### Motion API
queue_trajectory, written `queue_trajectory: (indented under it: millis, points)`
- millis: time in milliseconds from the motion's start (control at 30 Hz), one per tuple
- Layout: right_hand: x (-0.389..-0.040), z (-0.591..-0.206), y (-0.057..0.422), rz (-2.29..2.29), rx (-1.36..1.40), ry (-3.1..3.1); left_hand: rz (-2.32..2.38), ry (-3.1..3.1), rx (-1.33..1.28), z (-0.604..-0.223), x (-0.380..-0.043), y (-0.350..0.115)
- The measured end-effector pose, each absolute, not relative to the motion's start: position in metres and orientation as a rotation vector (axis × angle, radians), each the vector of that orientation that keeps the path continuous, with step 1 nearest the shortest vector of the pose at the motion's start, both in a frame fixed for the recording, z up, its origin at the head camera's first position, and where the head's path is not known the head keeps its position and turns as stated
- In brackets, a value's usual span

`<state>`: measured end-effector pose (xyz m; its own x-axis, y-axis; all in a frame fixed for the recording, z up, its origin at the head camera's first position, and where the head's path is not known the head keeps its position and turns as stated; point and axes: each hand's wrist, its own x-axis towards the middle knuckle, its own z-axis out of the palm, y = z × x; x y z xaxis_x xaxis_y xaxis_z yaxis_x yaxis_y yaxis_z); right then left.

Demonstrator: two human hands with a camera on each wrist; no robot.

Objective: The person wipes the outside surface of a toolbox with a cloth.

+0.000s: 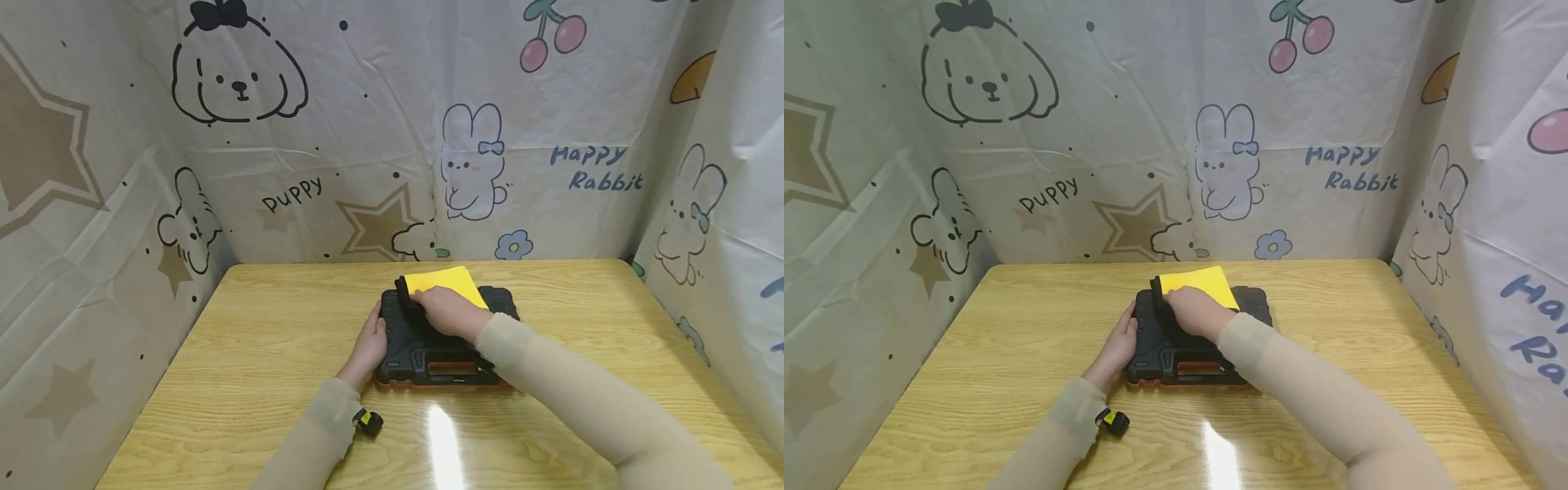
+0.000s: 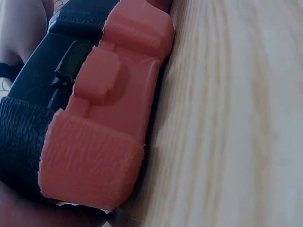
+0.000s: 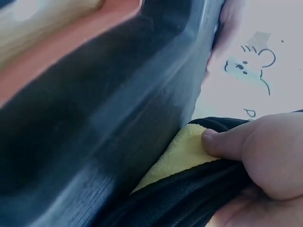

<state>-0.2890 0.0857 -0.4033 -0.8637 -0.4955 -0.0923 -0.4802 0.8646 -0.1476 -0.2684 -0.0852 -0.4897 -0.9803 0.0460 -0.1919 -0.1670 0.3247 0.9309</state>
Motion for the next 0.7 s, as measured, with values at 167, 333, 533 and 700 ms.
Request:
queue_trajectory:
  millis: [167,333,533,700]
  points:
    - [-0.276,-0.403,0.088,-0.17,-0.811,2.9,1.73,2.407,-0.108,-0.488,-0.267,-0.085]
    - [-0.261,-0.402,0.091,-0.149,-0.839,2.89,1.732,2.396,-0.111,-0.488,-0.267,-0.084]
    - [-0.238,-0.4,0.093,-0.101,-0.91,2.857,1.725,2.397,-0.118,-0.486,-0.266,-0.083]
    - [-0.218,-0.398,0.094,0.032,-1.049,2.851,1.706,2.424,-0.133,-0.485,-0.266,-0.083]
